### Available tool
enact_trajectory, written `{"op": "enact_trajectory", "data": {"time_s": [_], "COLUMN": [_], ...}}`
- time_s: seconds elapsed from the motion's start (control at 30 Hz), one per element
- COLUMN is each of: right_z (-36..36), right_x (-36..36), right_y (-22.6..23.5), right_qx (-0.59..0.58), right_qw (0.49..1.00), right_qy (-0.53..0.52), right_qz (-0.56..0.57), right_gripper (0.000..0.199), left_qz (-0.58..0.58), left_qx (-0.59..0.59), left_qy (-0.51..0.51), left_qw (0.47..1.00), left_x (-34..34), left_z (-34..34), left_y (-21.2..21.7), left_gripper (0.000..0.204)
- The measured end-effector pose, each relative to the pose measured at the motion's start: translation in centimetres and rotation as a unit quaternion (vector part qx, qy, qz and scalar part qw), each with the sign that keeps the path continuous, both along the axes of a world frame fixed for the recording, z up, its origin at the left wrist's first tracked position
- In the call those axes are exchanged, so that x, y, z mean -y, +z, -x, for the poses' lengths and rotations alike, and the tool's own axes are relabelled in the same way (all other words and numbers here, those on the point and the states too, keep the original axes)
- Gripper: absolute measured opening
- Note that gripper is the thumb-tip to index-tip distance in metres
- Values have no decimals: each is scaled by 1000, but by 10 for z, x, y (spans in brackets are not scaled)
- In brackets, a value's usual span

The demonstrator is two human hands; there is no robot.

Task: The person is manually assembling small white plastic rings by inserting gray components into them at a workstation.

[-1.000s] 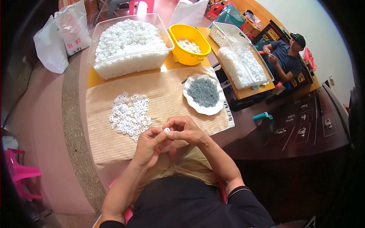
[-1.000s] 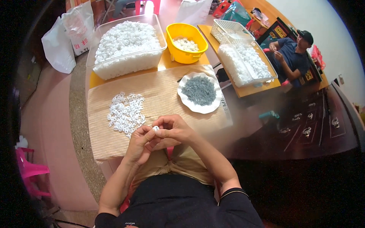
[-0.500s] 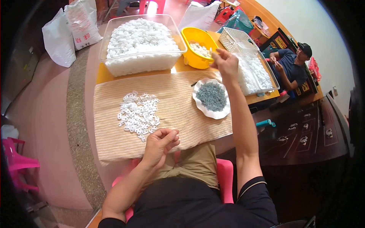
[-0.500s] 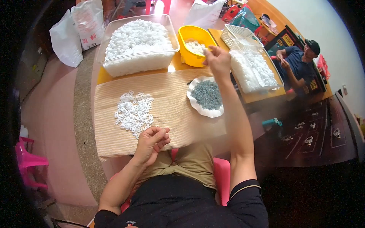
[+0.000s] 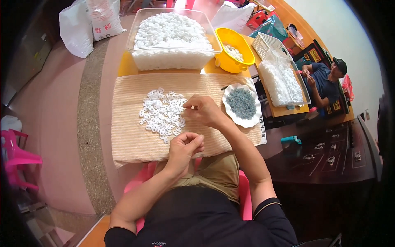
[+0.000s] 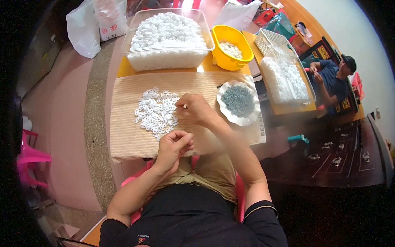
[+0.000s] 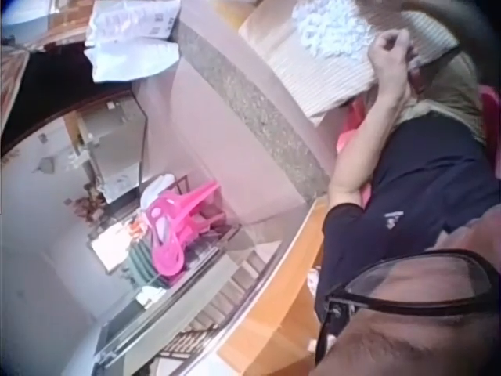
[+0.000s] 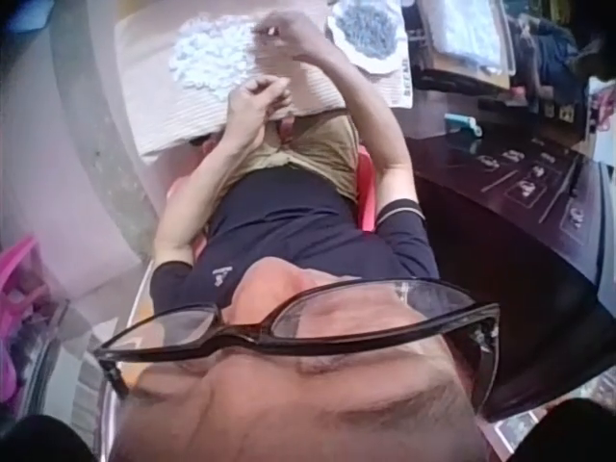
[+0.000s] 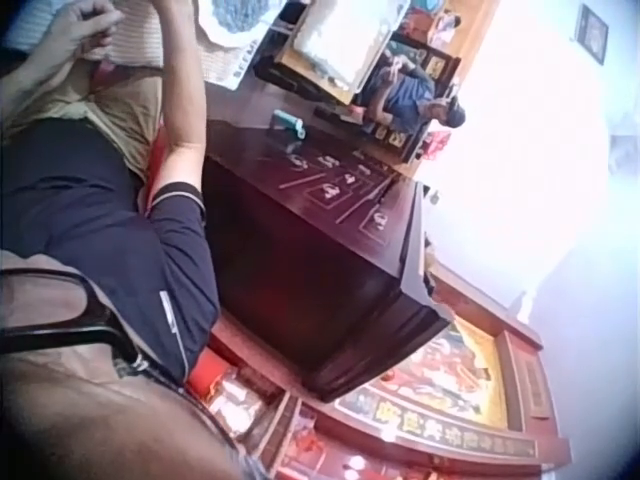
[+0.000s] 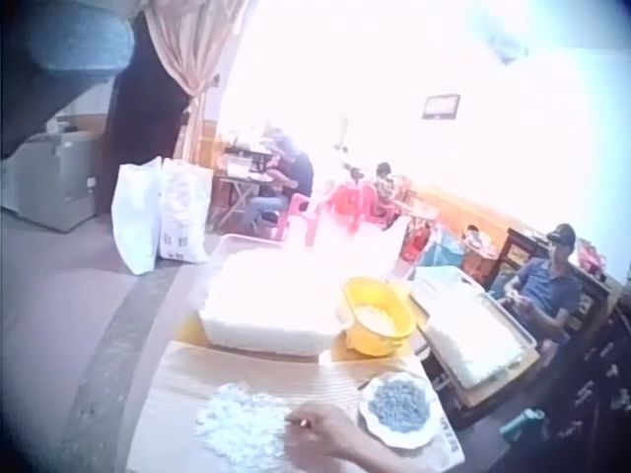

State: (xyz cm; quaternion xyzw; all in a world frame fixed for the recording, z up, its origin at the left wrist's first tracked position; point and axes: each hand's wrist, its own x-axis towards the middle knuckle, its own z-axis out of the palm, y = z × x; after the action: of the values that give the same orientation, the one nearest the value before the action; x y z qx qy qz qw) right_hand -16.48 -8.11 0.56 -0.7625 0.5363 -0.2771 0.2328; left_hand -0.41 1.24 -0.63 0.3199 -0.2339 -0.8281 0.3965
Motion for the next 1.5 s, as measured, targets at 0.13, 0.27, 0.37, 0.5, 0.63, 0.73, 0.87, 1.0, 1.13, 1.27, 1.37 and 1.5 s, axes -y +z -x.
{"op": "enact_trajectory", "data": {"time_s": [0.13, 0.27, 0.37, 0.5, 0.63, 0.73, 0.87, 1.0, 1.13, 1.27, 1.37, 1.5], "right_z": [-15, -22, -22, -25, -34, -39, -39, -34, -25, -20, -12, -1], "right_x": [-3, -7, -8, -6, -4, -3, -2, -6, -12, -33, -56, -77], "right_y": [-1, 2, -1, 1, 4, 6, 6, -4, -11, 7, 13, 18], "right_qx": [-110, -154, -172, -146, -124, -151, -188, -151, -27, 94, 271, 292], "right_qw": [994, 988, 985, 989, 992, 988, 982, 987, 996, 991, 946, 933], "right_qy": [15, 4, -5, 3, 7, 8, 12, 16, -13, -78, -53, 4], "right_qz": [13, 14, 9, 7, 26, 29, 10, 50, 88, -63, -172, -209], "right_gripper": [15, 14, 13, 14, 15, 14, 13, 11, 8, 11, 15, 16], "left_qz": [-2, 8, 7, 3, 2, 1, 1, 3, -1, 0, -9, 17], "left_qx": [5, 8, 4, 2, -1, -1, -1, -2, -8, -1, -17, -19], "left_qy": [20, 25, 29, 38, 48, 50, 55, 61, 82, 111, 150, 130], "left_qw": [1000, 1000, 1000, 999, 999, 999, 998, 998, 997, 994, 988, 991], "left_x": [-1, -3, -3, -2, -3, -3, -3, -3, -1, 4, 7, 5], "left_z": [-1, -1, 0, 0, 0, 0, -1, -1, -1, -4, -5, -4], "left_y": [2, 5, 5, 4, 4, 4, 5, 4, 4, 7, 11, 7], "left_gripper": [7, 7, 10, 7, 8, 8, 8, 8, 8, 10, 14, 16]}}
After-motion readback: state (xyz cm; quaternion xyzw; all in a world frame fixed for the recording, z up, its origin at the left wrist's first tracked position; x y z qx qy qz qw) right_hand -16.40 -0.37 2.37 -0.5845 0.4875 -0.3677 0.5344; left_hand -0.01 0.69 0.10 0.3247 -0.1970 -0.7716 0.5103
